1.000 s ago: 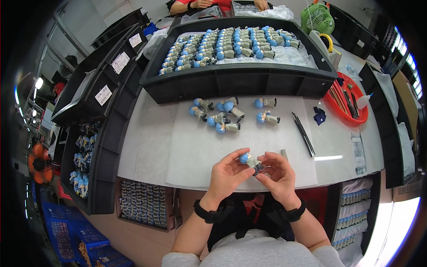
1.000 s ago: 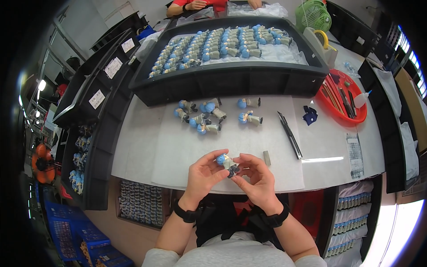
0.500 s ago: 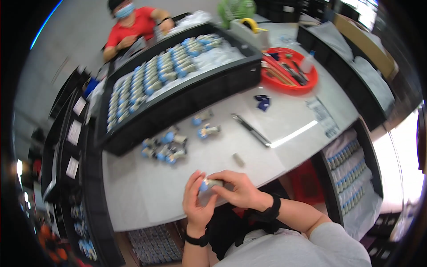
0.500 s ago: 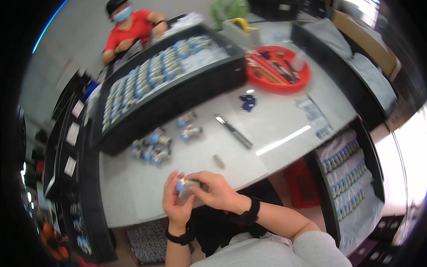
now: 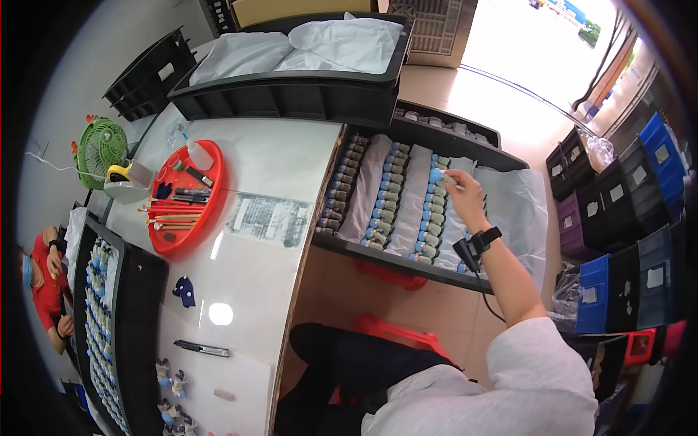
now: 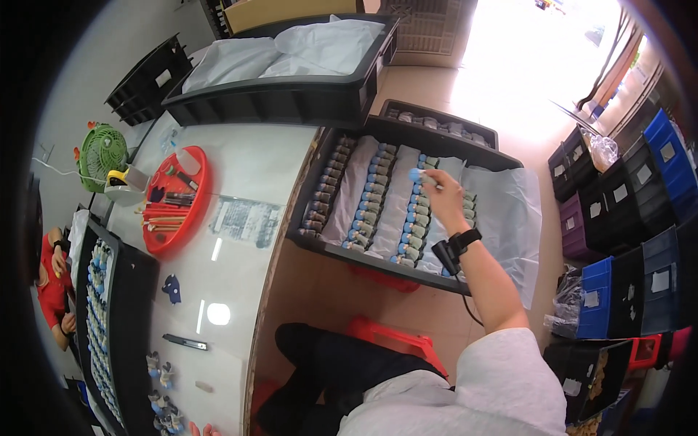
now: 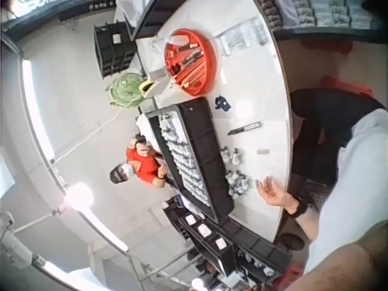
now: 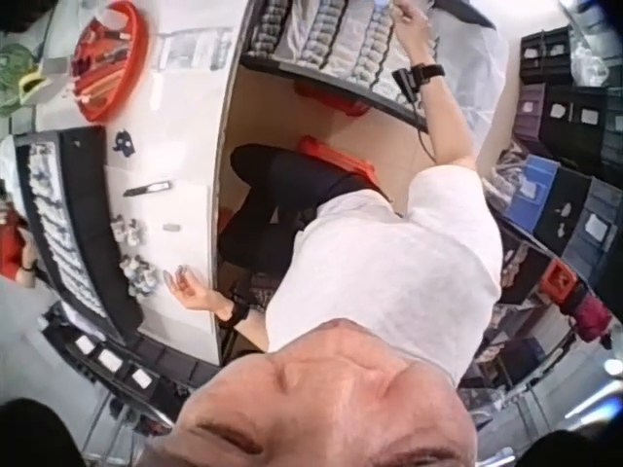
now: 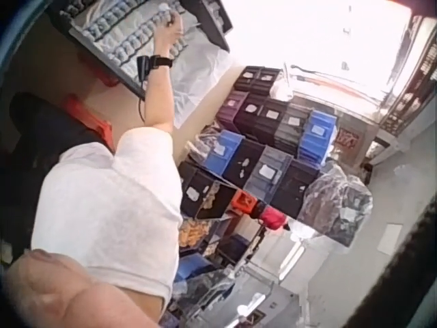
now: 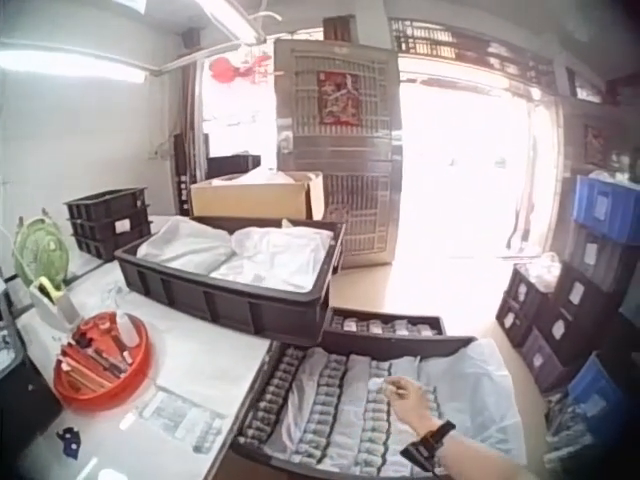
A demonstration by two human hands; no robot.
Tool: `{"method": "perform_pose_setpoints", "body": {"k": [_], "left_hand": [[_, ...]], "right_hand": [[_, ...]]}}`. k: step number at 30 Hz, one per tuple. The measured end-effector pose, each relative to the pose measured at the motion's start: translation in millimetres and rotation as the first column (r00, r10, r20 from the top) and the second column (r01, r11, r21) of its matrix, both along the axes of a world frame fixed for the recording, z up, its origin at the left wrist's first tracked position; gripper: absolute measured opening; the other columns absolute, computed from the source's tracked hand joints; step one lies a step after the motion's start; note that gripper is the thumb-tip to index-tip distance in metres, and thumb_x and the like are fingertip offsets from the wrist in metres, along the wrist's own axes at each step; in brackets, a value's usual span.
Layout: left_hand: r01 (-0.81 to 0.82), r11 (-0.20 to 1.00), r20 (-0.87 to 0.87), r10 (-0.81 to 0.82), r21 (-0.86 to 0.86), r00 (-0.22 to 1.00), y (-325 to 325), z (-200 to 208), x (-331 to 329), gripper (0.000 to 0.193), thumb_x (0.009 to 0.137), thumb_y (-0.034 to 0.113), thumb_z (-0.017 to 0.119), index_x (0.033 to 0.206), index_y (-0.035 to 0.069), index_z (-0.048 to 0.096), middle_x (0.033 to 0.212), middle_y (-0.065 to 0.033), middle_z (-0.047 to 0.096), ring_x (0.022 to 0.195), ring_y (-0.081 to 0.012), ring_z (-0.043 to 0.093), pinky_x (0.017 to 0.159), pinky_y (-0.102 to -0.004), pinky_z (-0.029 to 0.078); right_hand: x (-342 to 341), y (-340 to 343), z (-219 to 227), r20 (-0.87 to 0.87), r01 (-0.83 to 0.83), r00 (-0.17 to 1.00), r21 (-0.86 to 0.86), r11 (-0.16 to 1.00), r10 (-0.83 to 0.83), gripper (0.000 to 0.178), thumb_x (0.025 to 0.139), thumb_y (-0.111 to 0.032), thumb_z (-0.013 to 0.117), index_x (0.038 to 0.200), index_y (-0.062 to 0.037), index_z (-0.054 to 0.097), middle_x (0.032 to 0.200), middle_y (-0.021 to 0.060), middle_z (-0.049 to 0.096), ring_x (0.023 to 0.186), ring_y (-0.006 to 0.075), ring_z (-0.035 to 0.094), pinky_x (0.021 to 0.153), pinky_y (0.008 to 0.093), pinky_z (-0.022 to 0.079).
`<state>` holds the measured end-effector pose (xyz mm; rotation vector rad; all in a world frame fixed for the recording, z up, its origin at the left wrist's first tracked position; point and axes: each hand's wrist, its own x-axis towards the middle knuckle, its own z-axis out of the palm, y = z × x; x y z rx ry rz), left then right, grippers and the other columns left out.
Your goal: Assembling small plastic toy figurines by gluing hair and body parts together and sorting them into a tray.
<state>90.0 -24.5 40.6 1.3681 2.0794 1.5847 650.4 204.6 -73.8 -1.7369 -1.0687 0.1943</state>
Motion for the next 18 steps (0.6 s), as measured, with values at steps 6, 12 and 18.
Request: {"method": "perform_pose_setpoints", "body": {"k": [6,12,18], "left_hand": [[-0.062,0.996,-0.082,0.057,-0.063,0.995,-0.3,2.2,0.1,0.033,0.085,0.004,0.058,0.116,-0.006,0.052,0.096,-0.0151,0.060,0.084,-0.0226,0.056,0.076,-0.0324,0.046],[-0.095,0.992,-0.114,0.085,-0.083,0.990,6.6,0.8,10.5,0.031,0.085,0.005,0.057,0.113,-0.007,0.054,0.098,-0.0154,0.060,0.085,-0.0229,0.056,0.077,-0.0328,0.046],[-0.110,0.992,-0.155,0.099,-0.065,0.983,11.3,-1.0,11.9,0.030,0.084,0.003,0.055,0.111,-0.008,0.054,0.103,-0.0160,0.059,0.087,-0.0235,0.056,0.078,-0.0327,0.046]], "right_hand": [[138.9,-23.5,-76.7,0.265,0.360,0.917,-0.232,0.904,-0.298,0.021,0.074,-0.002,0.059,0.094,-0.0043,0.062,0.092,0.0155,0.064,0.089,0.0309,0.061,0.078,0.0357,0.047],[172.5,-10.6,-108.5,0.287,0.400,0.907,-0.362,0.842,-0.308,0.024,0.072,0.000,0.057,0.095,-0.0047,0.062,0.094,0.0177,0.063,0.091,0.0333,0.059,0.080,0.0367,0.047],[172.7,5.7,-120.8,0.224,0.274,0.954,-0.396,0.876,-0.197,0.024,0.075,-0.007,0.052,0.097,-0.0035,0.061,0.095,0.0198,0.062,0.093,0.0353,0.058,0.082,0.0386,0.045]]}}
